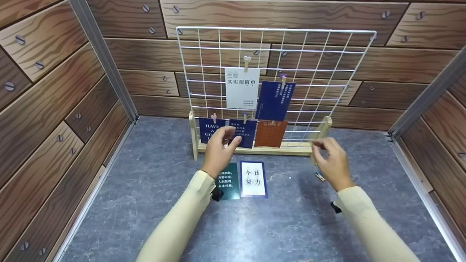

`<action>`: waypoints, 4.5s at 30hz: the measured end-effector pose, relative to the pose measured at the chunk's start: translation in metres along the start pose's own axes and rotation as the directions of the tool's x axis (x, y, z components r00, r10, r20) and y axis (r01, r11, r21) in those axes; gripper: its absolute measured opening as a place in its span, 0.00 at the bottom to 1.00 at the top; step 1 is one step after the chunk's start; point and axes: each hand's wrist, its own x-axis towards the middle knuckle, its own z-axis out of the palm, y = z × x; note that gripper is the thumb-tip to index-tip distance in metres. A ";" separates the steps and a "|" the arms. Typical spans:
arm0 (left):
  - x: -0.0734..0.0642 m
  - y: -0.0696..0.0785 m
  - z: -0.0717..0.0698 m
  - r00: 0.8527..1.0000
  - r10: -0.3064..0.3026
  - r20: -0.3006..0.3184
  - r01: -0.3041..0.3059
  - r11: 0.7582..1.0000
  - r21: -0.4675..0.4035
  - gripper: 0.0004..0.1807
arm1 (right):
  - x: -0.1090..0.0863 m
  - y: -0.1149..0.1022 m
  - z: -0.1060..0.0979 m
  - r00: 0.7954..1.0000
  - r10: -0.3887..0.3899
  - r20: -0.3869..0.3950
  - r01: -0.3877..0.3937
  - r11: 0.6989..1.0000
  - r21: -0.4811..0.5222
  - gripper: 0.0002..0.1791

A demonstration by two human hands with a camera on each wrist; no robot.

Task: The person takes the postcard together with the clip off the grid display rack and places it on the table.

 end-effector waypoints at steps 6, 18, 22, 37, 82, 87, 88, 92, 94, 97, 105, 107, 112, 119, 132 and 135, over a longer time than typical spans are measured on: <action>0.005 0.007 0.006 0.999 0.043 -0.013 -0.043 0.998 -0.040 0.21 | 0.005 -0.005 0.003 0.999 -0.024 -0.027 0.024 1.000 0.016 0.06; 0.012 0.012 0.014 0.998 0.050 -0.038 -0.050 0.999 -0.011 0.22 | 0.019 -0.017 0.003 1.000 -0.025 -0.007 0.025 1.000 0.014 0.07; 0.014 0.015 0.015 0.998 0.053 -0.042 -0.052 0.999 0.014 0.22 | 0.024 -0.022 0.004 1.000 -0.020 -0.009 0.020 1.000 0.021 0.07; 0.021 0.022 0.016 0.996 0.076 -0.034 -0.075 0.996 0.042 0.21 | 0.033 -0.029 0.009 0.999 -0.050 -0.019 0.051 0.998 0.035 0.09; 0.040 0.033 0.029 0.997 0.073 -0.004 -0.072 0.995 0.067 0.20 | 0.076 -0.054 0.019 0.993 -0.118 -0.018 0.118 0.993 0.023 0.10; 0.050 0.039 0.033 0.999 0.052 0.001 -0.052 0.999 0.017 0.19 | 0.098 -0.063 0.018 0.994 -0.106 -0.006 0.106 0.994 -0.026 0.11; 0.052 0.040 0.034 0.999 0.043 0.002 -0.043 0.999 0.007 0.19 | 0.102 -0.065 0.018 0.995 -0.103 0.001 0.103 0.994 -0.035 0.12; 0.059 0.042 0.038 1.000 0.010 -0.005 -0.010 1.000 -0.006 0.20 | 0.121 -0.072 0.016 0.994 -0.112 0.013 0.112 0.992 -0.050 0.13; 0.062 0.044 0.039 1.000 -0.005 -0.012 0.005 1.000 0.008 0.20 | 0.130 -0.075 0.015 0.992 -0.127 0.011 0.127 0.990 -0.065 0.13; 0.066 0.047 0.041 1.000 -0.022 -0.021 0.022 1.000 0.019 0.21 | 0.142 -0.079 0.014 0.989 -0.148 0.016 0.148 0.985 -0.090 0.12; 0.076 0.050 0.046 0.999 -0.010 -0.034 0.013 0.996 0.084 0.18 | 0.162 -0.085 0.010 0.975 -0.131 0.178 0.157 0.977 -0.143 0.24; 0.078 0.051 0.046 1.000 -0.008 -0.029 0.011 0.996 0.093 0.18 | 0.165 -0.086 0.008 0.966 -0.119 0.229 0.159 0.974 -0.165 0.26; 0.082 0.054 0.048 1.000 -0.023 -0.009 0.023 0.997 0.079 0.17 | 0.173 -0.089 0.007 0.956 -0.051 0.290 0.105 0.979 -0.176 0.26; 0.084 0.060 0.052 0.999 -0.046 -0.026 0.049 0.991 0.126 0.16 | 0.183 -0.096 0.012 0.959 0.061 0.277 -0.021 0.989 -0.143 0.22; 0.095 0.063 0.056 0.987 -0.075 -0.143 0.105 0.970 0.217 0.08 | 0.181 -0.104 0.038 0.993 0.109 0.033 -0.110 0.994 0.012 0.12; 0.099 0.062 0.058 0.986 -0.080 -0.146 0.109 0.973 0.204 0.07 | 0.179 -0.102 0.040 0.991 0.131 -0.023 -0.129 0.989 0.074 0.10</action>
